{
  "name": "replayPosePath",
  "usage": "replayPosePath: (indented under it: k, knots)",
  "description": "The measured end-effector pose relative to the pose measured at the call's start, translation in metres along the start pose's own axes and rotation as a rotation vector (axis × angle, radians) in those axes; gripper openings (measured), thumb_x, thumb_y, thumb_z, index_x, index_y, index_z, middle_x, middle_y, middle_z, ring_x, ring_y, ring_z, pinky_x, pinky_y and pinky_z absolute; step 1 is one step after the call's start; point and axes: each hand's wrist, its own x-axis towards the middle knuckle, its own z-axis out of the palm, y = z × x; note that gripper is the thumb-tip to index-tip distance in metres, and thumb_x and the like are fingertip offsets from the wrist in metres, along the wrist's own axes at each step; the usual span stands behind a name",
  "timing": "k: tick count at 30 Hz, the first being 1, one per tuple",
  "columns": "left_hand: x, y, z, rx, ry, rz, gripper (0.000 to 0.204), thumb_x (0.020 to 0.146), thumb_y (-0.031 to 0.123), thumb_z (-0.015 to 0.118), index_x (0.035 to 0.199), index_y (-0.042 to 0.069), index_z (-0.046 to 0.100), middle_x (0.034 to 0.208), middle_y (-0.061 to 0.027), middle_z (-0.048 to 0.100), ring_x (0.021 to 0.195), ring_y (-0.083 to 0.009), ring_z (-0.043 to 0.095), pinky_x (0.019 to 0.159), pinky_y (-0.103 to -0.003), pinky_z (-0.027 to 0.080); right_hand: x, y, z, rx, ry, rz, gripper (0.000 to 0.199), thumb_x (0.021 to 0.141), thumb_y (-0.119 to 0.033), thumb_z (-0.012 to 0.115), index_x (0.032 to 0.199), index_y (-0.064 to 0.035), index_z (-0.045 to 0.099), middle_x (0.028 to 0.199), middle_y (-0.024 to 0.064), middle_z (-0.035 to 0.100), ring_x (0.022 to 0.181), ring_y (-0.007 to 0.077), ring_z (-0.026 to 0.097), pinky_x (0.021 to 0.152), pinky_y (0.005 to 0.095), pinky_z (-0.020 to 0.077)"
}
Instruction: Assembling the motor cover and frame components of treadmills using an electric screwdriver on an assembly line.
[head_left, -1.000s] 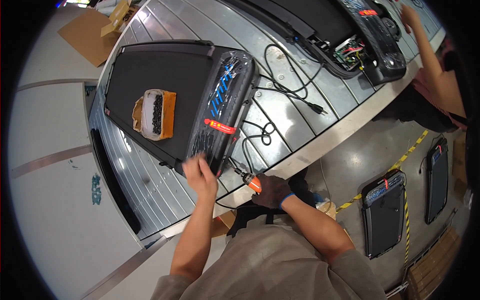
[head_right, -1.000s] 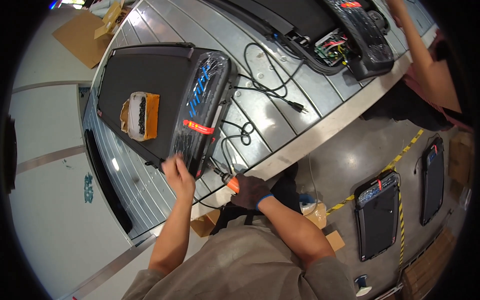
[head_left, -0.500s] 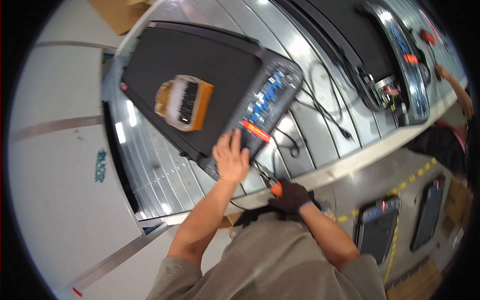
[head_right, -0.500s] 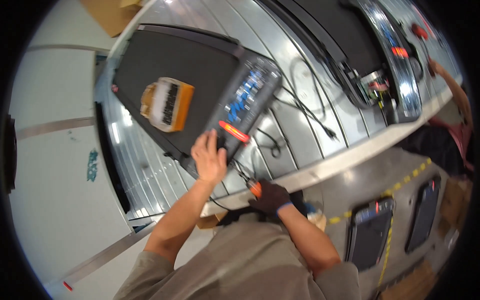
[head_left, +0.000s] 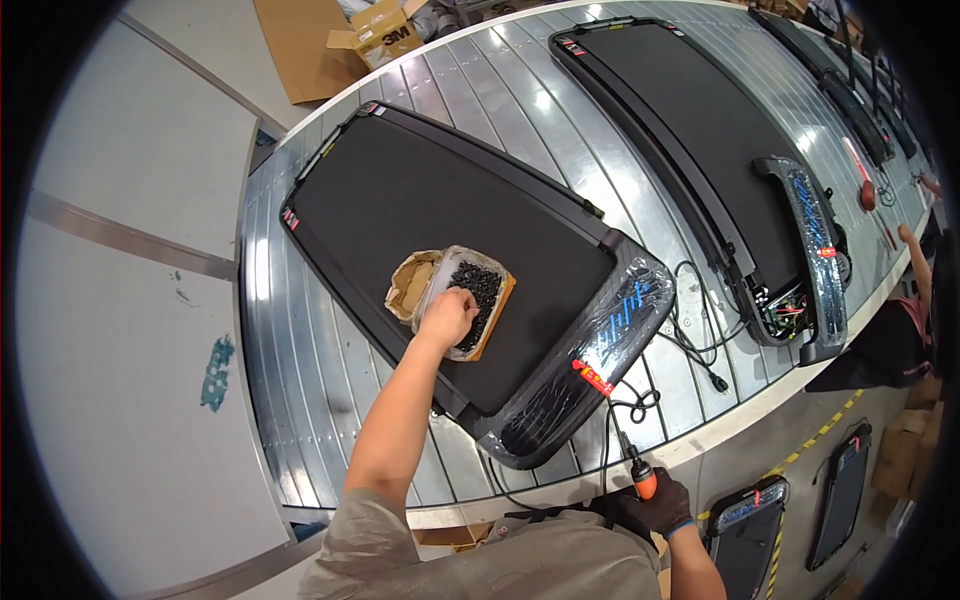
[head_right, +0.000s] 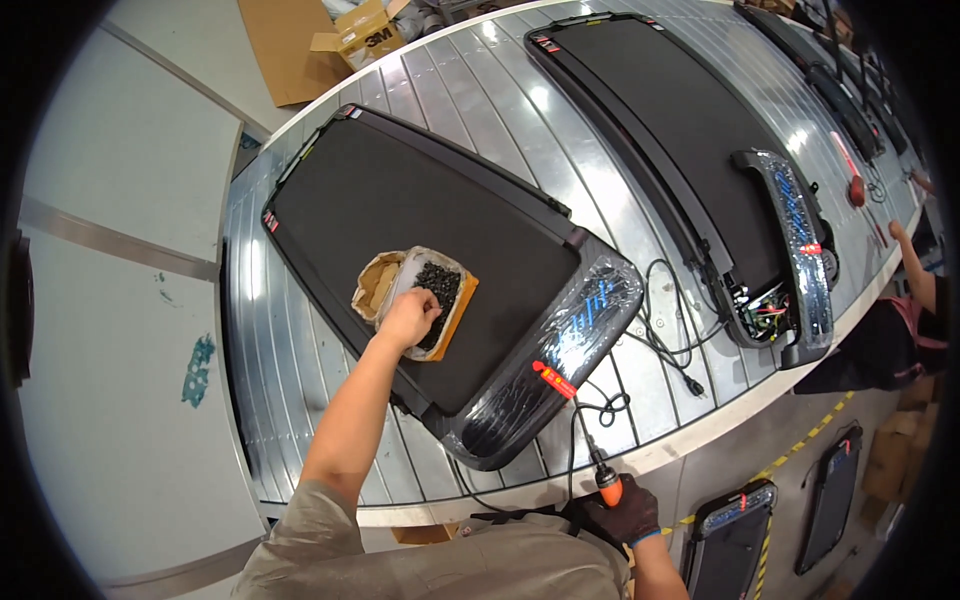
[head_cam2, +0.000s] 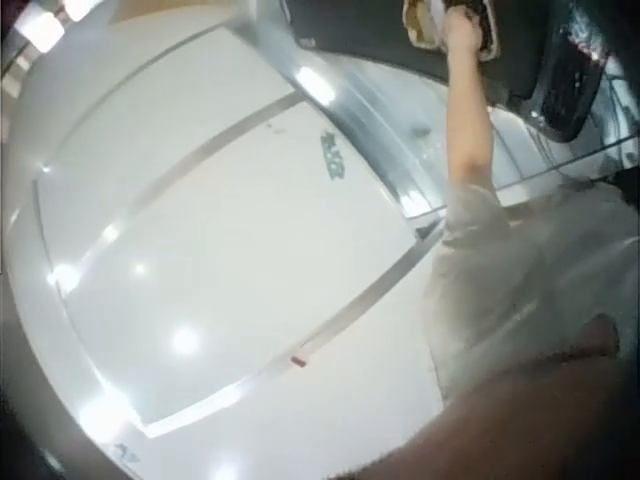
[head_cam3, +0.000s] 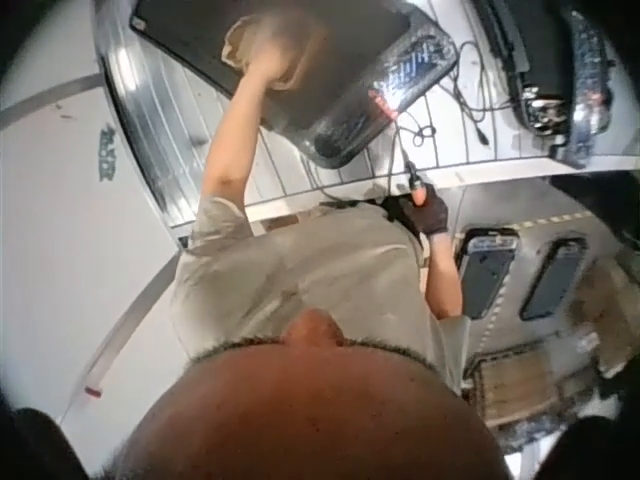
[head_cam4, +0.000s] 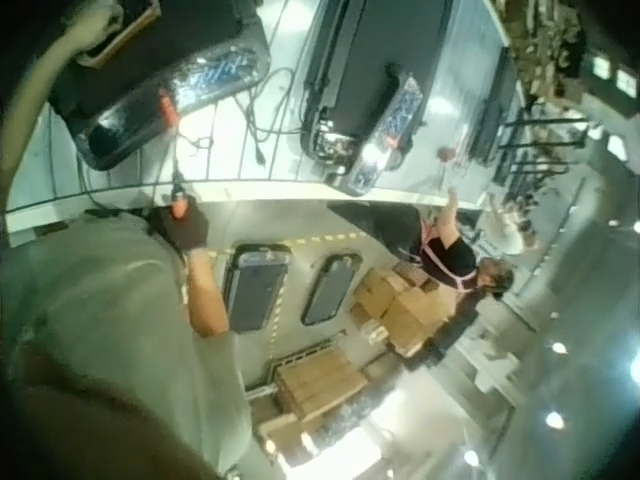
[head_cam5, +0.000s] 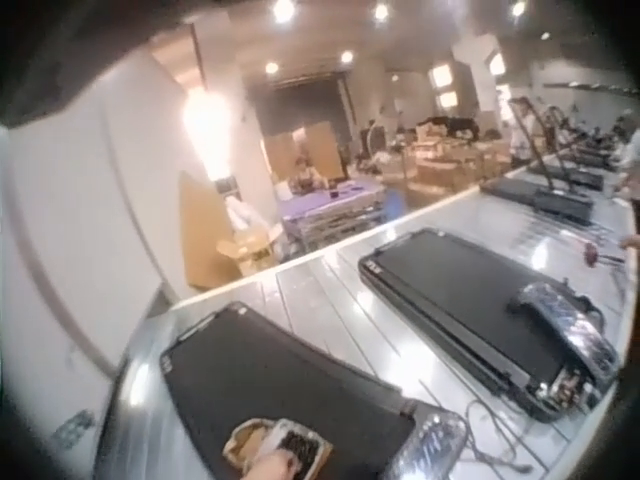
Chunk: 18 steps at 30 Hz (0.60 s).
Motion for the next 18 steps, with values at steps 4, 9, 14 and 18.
replayPosePath:
  k: [4,9,14,18]
  knots:
    - [-0.009,0.006,0.001,0.068,-0.009,0.092,0.009,0.091,0.01,0.066,0.093,0.001,0.064,0.099,-0.0213,0.067,0.097,-0.0417,0.066,0.088,-0.051,0.054,-0.011,-0.001,-0.002,0.062,0.041,0.055,0.068,0.069,-0.054,0.085,0.11,-0.0055,0.063,0.092,0.0219,0.074,0.089,0.0442,0.071,0.08,0.0515,0.0576]
    - [-0.024,0.011,0.004,0.031,0.123,0.201,0.012,0.093,0.007,0.064,0.1,0.0,0.058,0.095,-0.0215,0.066,0.094,-0.0431,0.065,0.087,-0.051,0.053,-0.021,-0.017,-0.016,0.068,0.054,0.065,0.07,0.07,-0.052,0.086,0.114,-0.005,0.061,0.094,0.0212,0.073,0.091,0.0434,0.071,0.081,0.0505,0.0575]
    - [-0.03,0.024,-0.005,-0.32,0.308,0.026,0.008,0.09,0.005,0.067,0.094,-0.001,0.064,0.086,-0.0167,0.071,0.079,-0.0329,0.07,0.076,-0.044,0.055,-0.013,-0.034,-0.03,0.0,-0.017,0.063,0.075,0.071,-0.056,0.084,0.12,-0.0053,0.06,0.099,0.022,0.074,0.097,0.0431,0.072,0.086,0.0501,0.058]
    - [-0.04,0.023,-0.004,-0.87,0.333,-0.253,0.01,0.095,0.01,0.07,0.092,0.0,0.069,0.084,-0.0035,0.072,0.071,-0.0094,0.063,0.063,-0.025,0.051,0.0,-0.065,-0.037,-0.016,-0.03,-0.063,0.075,0.073,-0.057,0.082,0.124,-0.0068,0.059,0.099,0.0213,0.074,0.096,0.0422,0.072,0.086,0.0505,0.0582]
